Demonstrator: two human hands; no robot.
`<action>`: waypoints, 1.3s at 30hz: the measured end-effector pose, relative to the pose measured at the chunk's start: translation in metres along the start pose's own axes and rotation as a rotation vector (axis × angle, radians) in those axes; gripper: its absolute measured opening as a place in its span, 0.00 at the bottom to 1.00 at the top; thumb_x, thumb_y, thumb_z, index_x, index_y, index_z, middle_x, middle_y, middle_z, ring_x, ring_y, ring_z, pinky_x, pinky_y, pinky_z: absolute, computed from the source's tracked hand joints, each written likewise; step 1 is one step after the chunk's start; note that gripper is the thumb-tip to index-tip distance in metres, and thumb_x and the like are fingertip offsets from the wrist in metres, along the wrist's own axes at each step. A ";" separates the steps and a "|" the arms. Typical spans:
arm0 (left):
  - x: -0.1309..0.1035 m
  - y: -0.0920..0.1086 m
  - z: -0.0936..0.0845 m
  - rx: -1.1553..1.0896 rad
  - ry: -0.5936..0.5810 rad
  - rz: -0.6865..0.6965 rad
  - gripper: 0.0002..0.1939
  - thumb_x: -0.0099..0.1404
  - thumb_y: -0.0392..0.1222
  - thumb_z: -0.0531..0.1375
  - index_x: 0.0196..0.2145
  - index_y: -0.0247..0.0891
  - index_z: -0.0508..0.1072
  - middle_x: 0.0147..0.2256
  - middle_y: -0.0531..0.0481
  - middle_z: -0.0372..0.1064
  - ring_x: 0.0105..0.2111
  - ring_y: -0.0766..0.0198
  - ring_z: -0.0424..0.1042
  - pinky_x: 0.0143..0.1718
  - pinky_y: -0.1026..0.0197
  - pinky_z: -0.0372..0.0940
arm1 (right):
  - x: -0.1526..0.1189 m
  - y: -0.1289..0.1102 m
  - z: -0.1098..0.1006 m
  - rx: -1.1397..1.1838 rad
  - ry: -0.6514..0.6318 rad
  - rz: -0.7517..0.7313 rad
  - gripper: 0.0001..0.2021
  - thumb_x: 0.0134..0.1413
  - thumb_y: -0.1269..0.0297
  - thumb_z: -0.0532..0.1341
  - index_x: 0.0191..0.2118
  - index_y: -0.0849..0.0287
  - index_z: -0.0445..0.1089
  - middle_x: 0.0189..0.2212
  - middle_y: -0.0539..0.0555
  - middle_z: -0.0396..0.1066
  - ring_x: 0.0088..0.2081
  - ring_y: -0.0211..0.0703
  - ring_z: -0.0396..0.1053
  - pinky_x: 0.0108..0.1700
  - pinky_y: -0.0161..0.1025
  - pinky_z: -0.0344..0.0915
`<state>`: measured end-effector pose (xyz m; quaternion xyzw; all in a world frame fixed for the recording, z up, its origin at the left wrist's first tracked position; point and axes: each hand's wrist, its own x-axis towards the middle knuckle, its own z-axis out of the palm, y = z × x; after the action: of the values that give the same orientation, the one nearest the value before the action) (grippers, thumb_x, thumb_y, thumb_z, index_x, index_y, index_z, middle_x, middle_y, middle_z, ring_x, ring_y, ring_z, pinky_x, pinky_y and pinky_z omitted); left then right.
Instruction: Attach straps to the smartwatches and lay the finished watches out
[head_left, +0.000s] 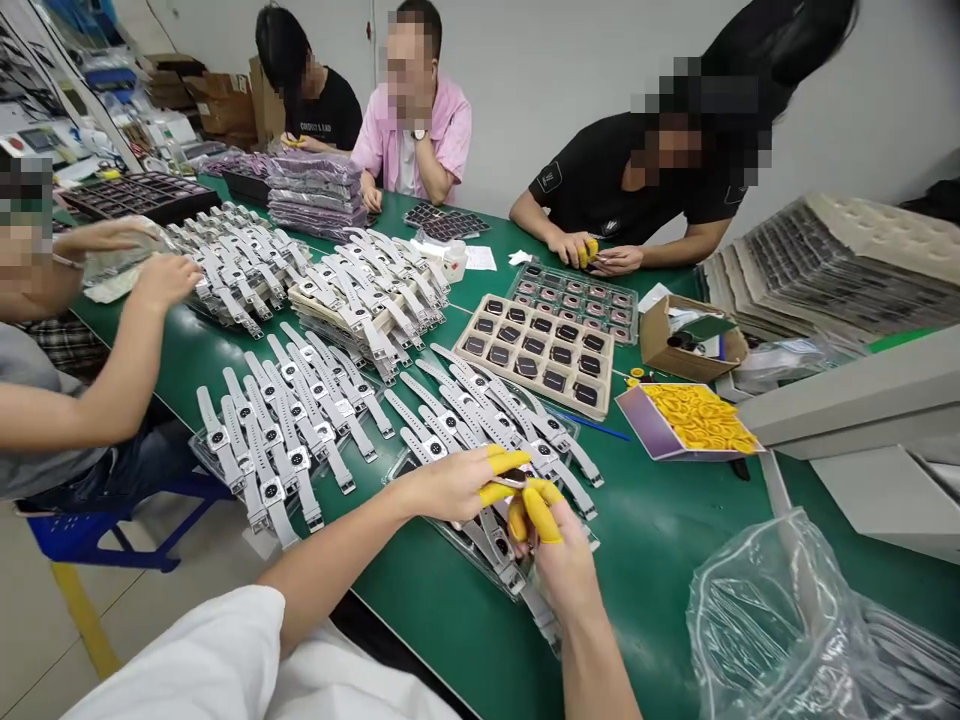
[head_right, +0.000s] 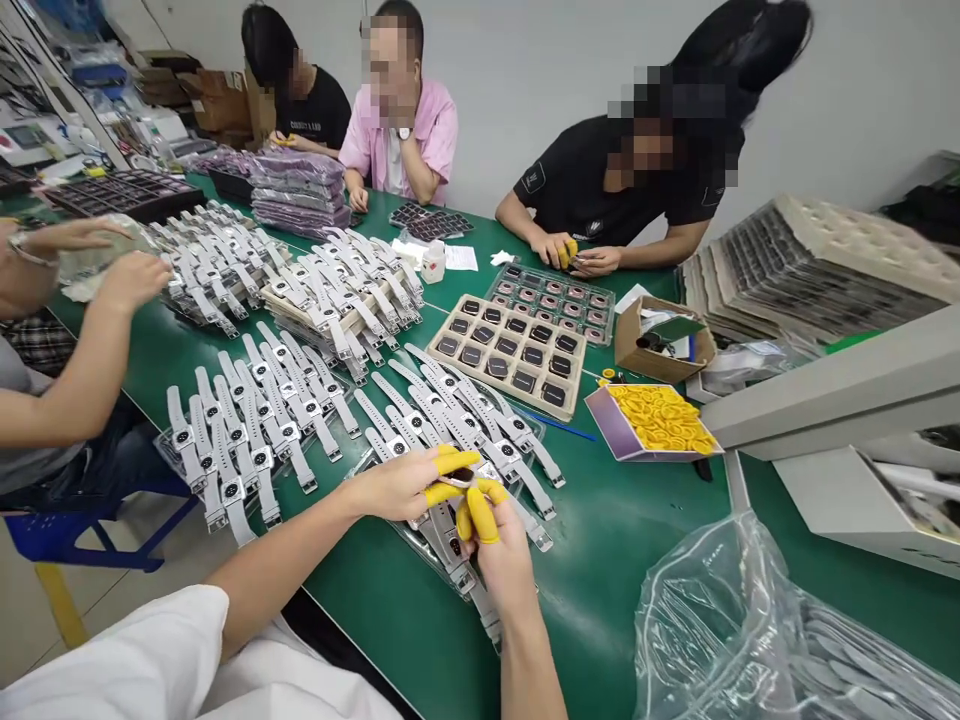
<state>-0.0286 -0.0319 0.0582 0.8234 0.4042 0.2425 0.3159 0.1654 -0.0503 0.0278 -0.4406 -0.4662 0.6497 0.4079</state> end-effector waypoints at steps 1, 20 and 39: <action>-0.004 0.001 -0.007 0.059 -0.011 -0.033 0.25 0.76 0.39 0.51 0.69 0.38 0.59 0.52 0.37 0.71 0.49 0.52 0.75 0.48 0.54 0.70 | 0.000 0.000 -0.003 -0.128 -0.020 -0.046 0.20 0.60 0.40 0.65 0.39 0.53 0.70 0.20 0.46 0.64 0.20 0.39 0.56 0.22 0.37 0.57; -0.062 -0.046 -0.083 0.595 -0.289 -0.313 0.11 0.67 0.26 0.55 0.39 0.37 0.76 0.40 0.41 0.73 0.44 0.51 0.70 0.48 0.54 0.62 | -0.009 0.007 0.035 -1.438 -0.276 -0.355 0.11 0.71 0.61 0.55 0.47 0.54 0.75 0.37 0.58 0.75 0.33 0.51 0.73 0.31 0.42 0.58; -0.145 -0.005 0.012 0.274 0.217 -0.240 0.26 0.76 0.53 0.54 0.66 0.39 0.66 0.72 0.36 0.52 0.73 0.45 0.51 0.71 0.38 0.56 | 0.161 -0.034 -0.059 -1.642 0.162 0.017 0.24 0.71 0.53 0.54 0.59 0.69 0.68 0.56 0.74 0.69 0.59 0.64 0.65 0.56 0.51 0.63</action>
<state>-0.1041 -0.1517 0.0255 0.7739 0.5600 0.2331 0.1822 0.1810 0.1232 0.0194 -0.6474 -0.7586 0.0713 -0.0168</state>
